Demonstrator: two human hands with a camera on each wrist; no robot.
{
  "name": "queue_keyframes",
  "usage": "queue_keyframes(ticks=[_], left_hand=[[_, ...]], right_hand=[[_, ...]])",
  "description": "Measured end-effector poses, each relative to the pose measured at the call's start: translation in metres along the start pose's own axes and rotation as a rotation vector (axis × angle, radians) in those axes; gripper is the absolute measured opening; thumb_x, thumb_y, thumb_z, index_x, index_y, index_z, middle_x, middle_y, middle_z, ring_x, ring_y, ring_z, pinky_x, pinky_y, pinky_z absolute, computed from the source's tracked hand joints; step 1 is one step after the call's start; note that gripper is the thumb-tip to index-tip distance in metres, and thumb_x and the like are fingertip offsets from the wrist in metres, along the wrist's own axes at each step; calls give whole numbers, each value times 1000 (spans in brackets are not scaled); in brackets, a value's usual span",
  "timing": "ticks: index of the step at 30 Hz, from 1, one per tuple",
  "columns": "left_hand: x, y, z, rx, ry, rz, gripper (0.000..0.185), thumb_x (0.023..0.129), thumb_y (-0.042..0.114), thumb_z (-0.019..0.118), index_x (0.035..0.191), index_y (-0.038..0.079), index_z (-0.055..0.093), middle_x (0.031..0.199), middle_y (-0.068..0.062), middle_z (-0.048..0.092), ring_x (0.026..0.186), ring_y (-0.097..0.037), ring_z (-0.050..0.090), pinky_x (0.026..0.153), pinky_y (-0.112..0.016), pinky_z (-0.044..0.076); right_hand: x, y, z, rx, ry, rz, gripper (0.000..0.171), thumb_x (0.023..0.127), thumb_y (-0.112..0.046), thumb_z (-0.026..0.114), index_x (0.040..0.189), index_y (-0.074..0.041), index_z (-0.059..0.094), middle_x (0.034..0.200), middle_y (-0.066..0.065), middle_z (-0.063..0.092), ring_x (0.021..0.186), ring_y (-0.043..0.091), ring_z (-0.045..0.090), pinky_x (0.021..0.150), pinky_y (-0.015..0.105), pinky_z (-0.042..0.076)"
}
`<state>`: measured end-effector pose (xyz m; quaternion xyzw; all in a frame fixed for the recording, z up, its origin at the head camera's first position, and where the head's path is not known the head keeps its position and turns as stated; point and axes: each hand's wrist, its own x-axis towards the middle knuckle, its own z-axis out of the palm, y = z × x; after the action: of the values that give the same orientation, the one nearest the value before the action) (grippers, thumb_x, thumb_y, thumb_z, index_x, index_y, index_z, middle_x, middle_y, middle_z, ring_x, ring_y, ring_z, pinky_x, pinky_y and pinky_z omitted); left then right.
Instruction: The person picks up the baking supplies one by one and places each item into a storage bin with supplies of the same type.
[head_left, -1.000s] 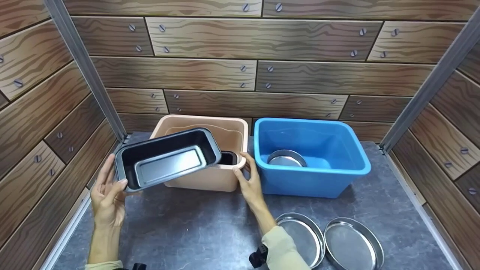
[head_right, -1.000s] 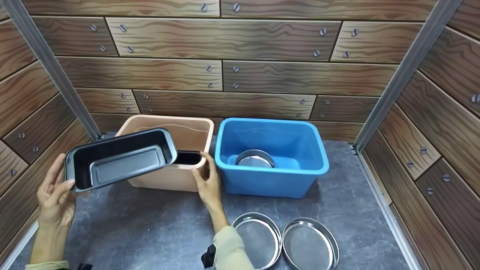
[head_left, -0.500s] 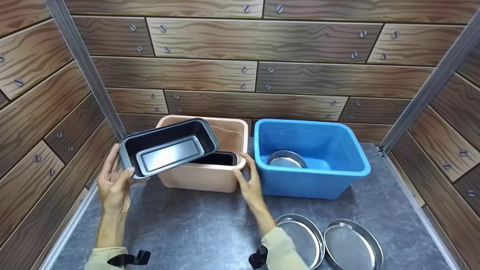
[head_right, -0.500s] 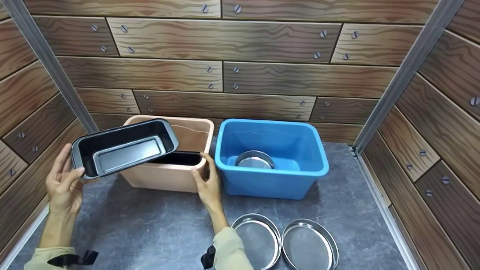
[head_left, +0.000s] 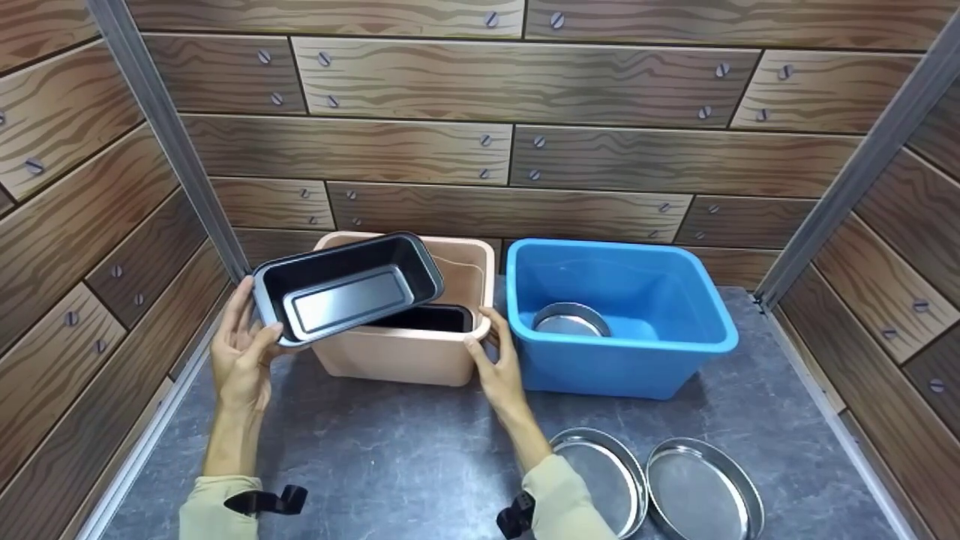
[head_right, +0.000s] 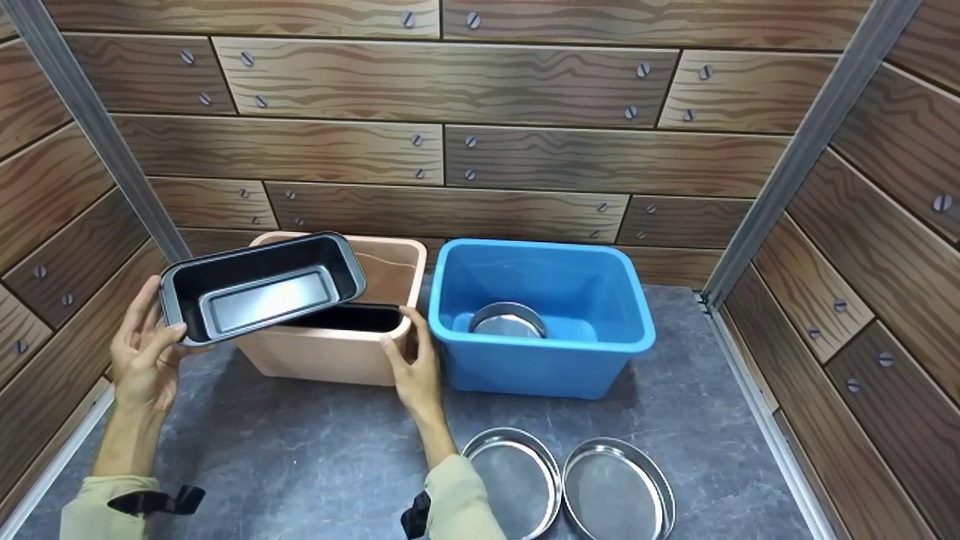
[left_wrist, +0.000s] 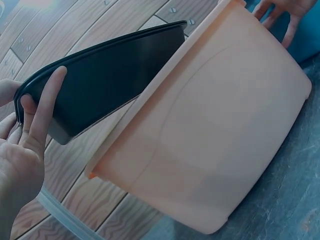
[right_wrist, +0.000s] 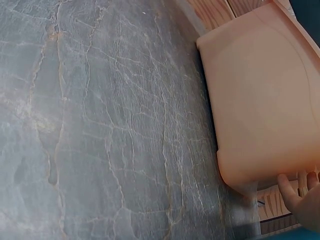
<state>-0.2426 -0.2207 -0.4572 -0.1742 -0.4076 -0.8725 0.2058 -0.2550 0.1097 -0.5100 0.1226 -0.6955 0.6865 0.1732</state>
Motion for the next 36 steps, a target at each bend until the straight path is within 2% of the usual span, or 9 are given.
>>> queue_keyframes(ticks=[4, 8, 12, 15, 18, 20, 23, 30, 36], left_hand=[[7, -6, -2, 21, -14, -23, 73, 84, -27, 47, 150, 1, 31, 156, -23, 23, 131, -43, 42, 67, -41, 60], [11, -15, -3, 41, -16, -41, 74, 85, -27, 47, 151, 3, 31, 158, -18, 22, 136, -44, 34, 71, -43, 59], [14, -24, -4, 45, -14, -52, 74, 85, -26, 48, 151, 4, 32, 158, -17, 24, 132, -40, 41, 67, -36, 61], [16, -29, -4, 19, -19, -56, 74, 85, -26, 48, 151, 5, 32, 158, -16, 24, 122, -32, 50, 58, -26, 60], [17, -32, -2, -12, -25, -58, 74, 86, -26, 48, 151, 6, 33, 159, -13, 24, 120, -29, 50, 51, -21, 56], [19, -33, 0, -29, -35, -61, 74, 86, -26, 47, 151, 6, 32, 160, -12, 23, 126, -30, 47, 49, -20, 55], [22, -33, 2, -33, -42, -68, 75, 86, -27, 46, 152, 6, 31, 160, -11, 22, 132, -32, 40, 48, -19, 54], [25, -33, 6, -12, -54, -95, 75, 86, -26, 48, 152, 7, 31, 159, -11, 24, 130, -33, 43, 47, -18, 52], [29, -37, 9, 54, -75, -117, 76, 85, -26, 48, 152, 6, 31, 158, -14, 26, 114, -24, 56, 47, -19, 51]], right_hand=[[0, -1, 1, -4, 6, -1, 52, 94, -8, 63, 142, -1, 44, 142, 13, 48, 127, 31, 45, 109, 35, 38], [-2, 1, 2, 22, 9, 7, 52, 94, -9, 63, 142, -1, 44, 144, 19, 45, 128, 37, 44, 112, 48, 35], [-4, 4, 2, 41, 11, 5, 53, 93, -7, 63, 141, 1, 43, 144, 22, 43, 128, 41, 43, 112, 57, 32], [-4, 4, 2, 38, 13, 4, 53, 93, -6, 63, 141, 1, 43, 144, 21, 44, 127, 38, 44, 112, 50, 36], [-3, 4, 2, 37, 11, -7, 53, 92, -4, 63, 141, 2, 43, 143, 23, 44, 127, 35, 45, 111, 40, 38], [-1, 3, 1, 31, 13, -13, 53, 92, -5, 63, 141, 2, 43, 143, 22, 45, 126, 32, 46, 110, 38, 39], [0, 1, 0, 25, 18, -22, 53, 92, -4, 63, 141, 2, 43, 142, 22, 46, 126, 32, 46, 110, 41, 39], [1, -1, -1, 21, 6, -47, 53, 93, -5, 63, 141, 3, 42, 142, 22, 45, 127, 45, 44, 109, 51, 38], [-1, 1, 1, 27, 10, -24, 53, 93, -7, 64, 141, 1, 43, 144, 20, 45, 128, 33, 46, 111, 53, 35]])
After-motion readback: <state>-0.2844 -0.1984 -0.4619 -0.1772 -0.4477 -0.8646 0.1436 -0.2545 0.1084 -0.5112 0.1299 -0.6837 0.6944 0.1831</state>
